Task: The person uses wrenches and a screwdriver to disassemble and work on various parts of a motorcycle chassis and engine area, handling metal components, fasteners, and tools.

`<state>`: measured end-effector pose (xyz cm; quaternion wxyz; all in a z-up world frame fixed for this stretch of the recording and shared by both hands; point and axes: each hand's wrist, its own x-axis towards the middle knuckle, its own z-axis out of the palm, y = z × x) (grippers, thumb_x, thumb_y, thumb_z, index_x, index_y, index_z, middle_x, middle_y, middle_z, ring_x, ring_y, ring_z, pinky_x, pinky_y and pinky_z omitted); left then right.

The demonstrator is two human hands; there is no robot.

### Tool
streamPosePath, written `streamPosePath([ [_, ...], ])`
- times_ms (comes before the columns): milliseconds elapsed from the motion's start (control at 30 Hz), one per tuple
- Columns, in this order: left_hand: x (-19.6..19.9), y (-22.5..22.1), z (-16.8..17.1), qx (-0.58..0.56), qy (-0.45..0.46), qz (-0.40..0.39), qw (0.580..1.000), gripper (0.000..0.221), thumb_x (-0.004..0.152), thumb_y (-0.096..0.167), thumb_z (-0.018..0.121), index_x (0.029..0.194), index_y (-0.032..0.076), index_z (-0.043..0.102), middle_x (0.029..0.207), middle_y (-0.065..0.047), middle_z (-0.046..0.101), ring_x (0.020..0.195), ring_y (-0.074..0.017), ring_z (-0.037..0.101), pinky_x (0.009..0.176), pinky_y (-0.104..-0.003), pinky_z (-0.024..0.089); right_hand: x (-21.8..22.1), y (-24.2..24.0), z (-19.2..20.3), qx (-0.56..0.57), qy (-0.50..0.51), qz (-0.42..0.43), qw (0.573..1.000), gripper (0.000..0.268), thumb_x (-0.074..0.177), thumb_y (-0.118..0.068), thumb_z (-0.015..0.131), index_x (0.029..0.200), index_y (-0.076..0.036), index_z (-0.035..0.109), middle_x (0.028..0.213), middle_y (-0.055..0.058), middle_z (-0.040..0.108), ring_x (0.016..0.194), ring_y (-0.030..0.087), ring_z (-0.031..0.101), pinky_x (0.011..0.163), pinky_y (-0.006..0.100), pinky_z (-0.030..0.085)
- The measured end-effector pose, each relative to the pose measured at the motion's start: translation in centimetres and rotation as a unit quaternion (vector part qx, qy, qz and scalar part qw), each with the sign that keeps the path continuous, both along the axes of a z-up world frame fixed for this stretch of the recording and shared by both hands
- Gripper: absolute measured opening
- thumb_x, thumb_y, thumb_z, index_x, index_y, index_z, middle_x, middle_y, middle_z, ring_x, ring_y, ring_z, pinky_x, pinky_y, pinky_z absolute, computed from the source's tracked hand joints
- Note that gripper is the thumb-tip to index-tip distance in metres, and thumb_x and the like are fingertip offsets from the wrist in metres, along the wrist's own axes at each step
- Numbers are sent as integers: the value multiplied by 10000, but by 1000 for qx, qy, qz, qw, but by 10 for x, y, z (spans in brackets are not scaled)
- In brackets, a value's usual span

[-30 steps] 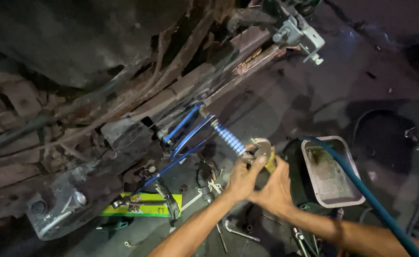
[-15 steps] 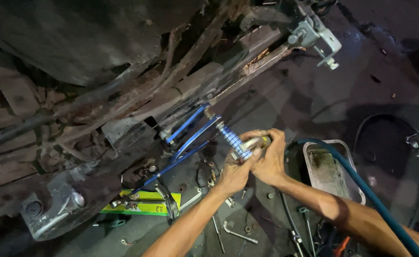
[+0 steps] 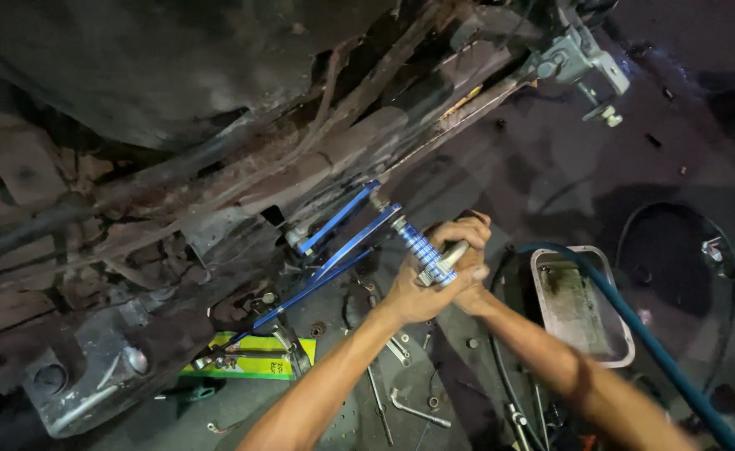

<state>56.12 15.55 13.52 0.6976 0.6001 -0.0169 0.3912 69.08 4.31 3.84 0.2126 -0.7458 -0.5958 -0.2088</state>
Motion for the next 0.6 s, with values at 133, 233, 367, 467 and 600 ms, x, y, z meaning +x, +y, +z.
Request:
streamPosePath([
  [133, 18, -9, -14, 1, -47, 73, 996, 146, 961, 74, 777, 1068, 97, 680, 1052, -66, 735, 1071, -260, 736, 1049, -396, 582, 3, -6, -13, -79, -168, -16, 983, 462, 1003, -398, 632, 1144, 8, 459, 1065, 180, 508, 1037, 403, 524, 952, 505, 477],
  [233, 22, -3, -25, -6, -41, 108, 993, 110, 899, 38, 839, 977, 83, 777, 921, -62, 787, 949, -285, 790, 974, -385, 624, 4, -6, -24, -130, -289, -28, 948, 389, 999, -359, 635, 1090, -20, 467, 1018, 152, 512, 989, 363, 520, 916, 475, 480],
  [367, 23, 3, -46, 11, -48, 74, 996, 125, 937, 59, 795, 1041, 113, 752, 964, -63, 764, 1005, -293, 765, 1059, -423, 598, -7, 9, -43, -186, -440, -25, 878, 298, 994, -308, 638, 1018, -58, 477, 954, 114, 517, 926, 310, 514, 867, 434, 484],
  [467, -12, 11, -15, 2, 95, 52, 994, 245, 924, 344, 853, 1142, 276, 765, 1075, 57, 792, 1092, -197, 775, 1054, -387, 603, -9, 28, -55, -216, -549, -25, 807, 242, 990, -270, 641, 964, -86, 485, 907, 87, 520, 878, 271, 511, 831, 404, 487],
  [600, -93, 45, 76, 5, 318, -79, 945, 697, 841, 253, 807, 1509, 143, 638, 1376, -245, 733, 1352, -497, 642, 1106, -615, 539, -5, 36, -81, -257, -674, -36, 691, 200, 985, -218, 644, 891, -123, 495, 843, 50, 525, 814, 218, 506, 783, 364, 491],
])
